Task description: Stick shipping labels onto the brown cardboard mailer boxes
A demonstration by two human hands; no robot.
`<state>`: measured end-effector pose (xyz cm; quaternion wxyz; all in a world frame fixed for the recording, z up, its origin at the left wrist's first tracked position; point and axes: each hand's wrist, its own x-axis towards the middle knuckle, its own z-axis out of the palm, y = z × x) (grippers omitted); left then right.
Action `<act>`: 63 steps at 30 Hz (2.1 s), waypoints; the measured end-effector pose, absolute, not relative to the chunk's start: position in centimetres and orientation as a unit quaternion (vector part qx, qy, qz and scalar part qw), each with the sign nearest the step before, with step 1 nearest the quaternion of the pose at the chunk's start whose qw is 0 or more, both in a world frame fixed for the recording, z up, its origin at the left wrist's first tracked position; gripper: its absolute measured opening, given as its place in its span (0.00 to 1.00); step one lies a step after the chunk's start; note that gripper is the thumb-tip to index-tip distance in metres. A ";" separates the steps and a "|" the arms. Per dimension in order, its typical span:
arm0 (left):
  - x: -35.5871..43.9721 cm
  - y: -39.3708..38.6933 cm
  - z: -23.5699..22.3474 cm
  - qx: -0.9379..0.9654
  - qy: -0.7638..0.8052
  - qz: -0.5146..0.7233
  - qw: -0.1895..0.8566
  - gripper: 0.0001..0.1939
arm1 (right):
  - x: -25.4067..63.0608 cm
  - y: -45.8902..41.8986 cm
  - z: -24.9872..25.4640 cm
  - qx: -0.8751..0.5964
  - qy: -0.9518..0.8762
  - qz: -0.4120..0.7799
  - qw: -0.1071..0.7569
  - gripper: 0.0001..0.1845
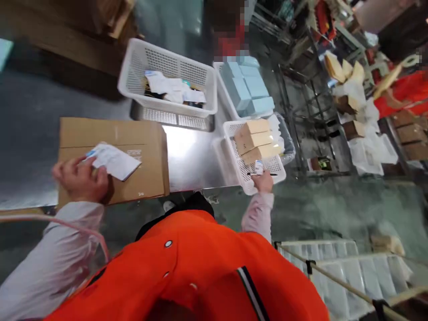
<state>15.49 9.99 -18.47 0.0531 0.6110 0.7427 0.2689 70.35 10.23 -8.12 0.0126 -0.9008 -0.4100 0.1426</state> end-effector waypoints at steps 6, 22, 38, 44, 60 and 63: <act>22.2 7.8 -14.3 0.462 0.682 0.465 0.325 0.23 | 55.8 12.8 -8.6 -0.510 -0.548 0.573 0.334 0.34; 15.2 13.1 -15.1 0.407 0.845 0.328 0.117 0.26 | 38.4 22.6 -11.5 -0.432 -0.530 0.646 0.340 0.42; 15.8 8.8 -16.2 0.696 0.658 0.285 0.042 0.16 | 32.3 23.0 -13.0 -0.421 -0.600 0.613 0.295 0.20; 17.3 8.6 -17.1 0.647 0.726 0.231 0.035 0.17 | 29.7 23.2 -13.7 -0.391 -0.656 0.601 0.234 0.24; 17.5 8.3 -17.9 0.638 0.736 0.224 0.033 0.16 | 26.4 24.2 -18.4 -0.322 -0.816 0.432 0.211 0.23; 17.6 8.3 -17.9 0.640 0.733 0.227 0.028 0.17 | 26.3 24.0 -17.8 -0.332 -0.807 0.444 0.202 0.23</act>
